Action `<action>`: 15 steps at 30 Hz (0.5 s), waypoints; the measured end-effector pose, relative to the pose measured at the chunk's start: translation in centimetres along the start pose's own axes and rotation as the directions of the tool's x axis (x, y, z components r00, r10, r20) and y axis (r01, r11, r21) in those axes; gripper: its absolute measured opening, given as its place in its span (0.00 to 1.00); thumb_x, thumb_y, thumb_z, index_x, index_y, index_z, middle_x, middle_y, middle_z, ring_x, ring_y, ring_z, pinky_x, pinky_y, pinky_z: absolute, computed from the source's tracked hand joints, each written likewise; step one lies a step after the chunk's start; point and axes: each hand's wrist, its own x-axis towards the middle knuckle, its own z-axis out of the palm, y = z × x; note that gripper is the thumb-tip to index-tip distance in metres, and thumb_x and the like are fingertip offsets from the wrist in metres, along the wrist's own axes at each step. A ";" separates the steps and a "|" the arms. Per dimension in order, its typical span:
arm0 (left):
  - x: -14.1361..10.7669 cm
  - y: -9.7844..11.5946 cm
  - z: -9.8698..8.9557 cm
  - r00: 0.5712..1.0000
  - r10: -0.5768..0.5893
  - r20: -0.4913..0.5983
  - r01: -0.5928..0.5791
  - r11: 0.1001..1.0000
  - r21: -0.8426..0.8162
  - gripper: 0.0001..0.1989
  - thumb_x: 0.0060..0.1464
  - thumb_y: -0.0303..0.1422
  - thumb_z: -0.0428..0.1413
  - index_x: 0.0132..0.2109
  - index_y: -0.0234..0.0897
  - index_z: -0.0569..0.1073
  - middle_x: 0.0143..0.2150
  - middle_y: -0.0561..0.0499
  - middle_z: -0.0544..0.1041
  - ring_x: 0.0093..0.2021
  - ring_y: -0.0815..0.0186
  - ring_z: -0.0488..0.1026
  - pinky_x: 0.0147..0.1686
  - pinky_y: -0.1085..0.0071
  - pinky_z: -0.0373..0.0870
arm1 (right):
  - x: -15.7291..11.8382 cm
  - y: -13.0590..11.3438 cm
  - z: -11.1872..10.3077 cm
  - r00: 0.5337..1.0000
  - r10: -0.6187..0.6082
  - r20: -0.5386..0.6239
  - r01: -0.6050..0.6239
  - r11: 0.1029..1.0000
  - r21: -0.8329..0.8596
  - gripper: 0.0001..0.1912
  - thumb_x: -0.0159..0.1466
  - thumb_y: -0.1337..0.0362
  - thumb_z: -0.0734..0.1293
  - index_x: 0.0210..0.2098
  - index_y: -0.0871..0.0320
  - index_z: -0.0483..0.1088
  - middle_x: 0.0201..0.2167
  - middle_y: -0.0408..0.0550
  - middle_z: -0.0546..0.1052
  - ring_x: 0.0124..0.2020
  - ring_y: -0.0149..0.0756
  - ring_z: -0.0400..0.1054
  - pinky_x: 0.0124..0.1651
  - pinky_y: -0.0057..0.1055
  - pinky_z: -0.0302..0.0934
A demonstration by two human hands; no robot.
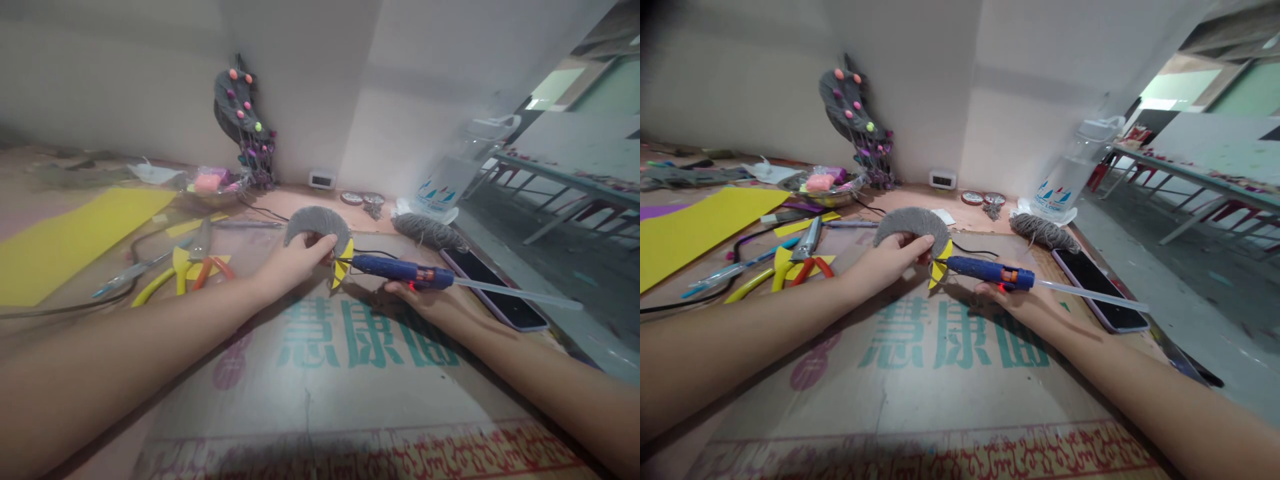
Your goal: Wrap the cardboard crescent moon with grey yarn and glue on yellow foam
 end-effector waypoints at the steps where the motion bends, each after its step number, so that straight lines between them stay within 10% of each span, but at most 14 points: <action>1: 0.0 0.0 0.0 1.000 -0.002 -0.001 0.002 1.000 -0.002 0.19 0.56 0.47 0.50 0.27 0.39 0.71 0.30 0.52 0.77 0.34 0.62 0.73 0.40 0.70 0.65 | 0.0 0.0 0.0 1.000 0.000 0.000 0.000 1.000 -0.002 0.16 0.60 0.48 0.66 0.27 0.54 0.68 0.26 0.45 0.75 0.29 0.39 0.70 0.33 0.34 0.66; 15: 0.0 0.0 0.0 0.999 -0.034 0.003 0.034 0.999 0.014 0.19 0.56 0.49 0.49 0.28 0.40 0.72 0.33 0.51 0.79 0.37 0.61 0.74 0.43 0.69 0.65 | 0.5 0.3 0.3 0.995 0.025 -0.096 -0.019 0.998 0.053 0.13 0.57 0.51 0.68 0.27 0.54 0.71 0.27 0.48 0.78 0.30 0.45 0.73 0.37 0.41 0.70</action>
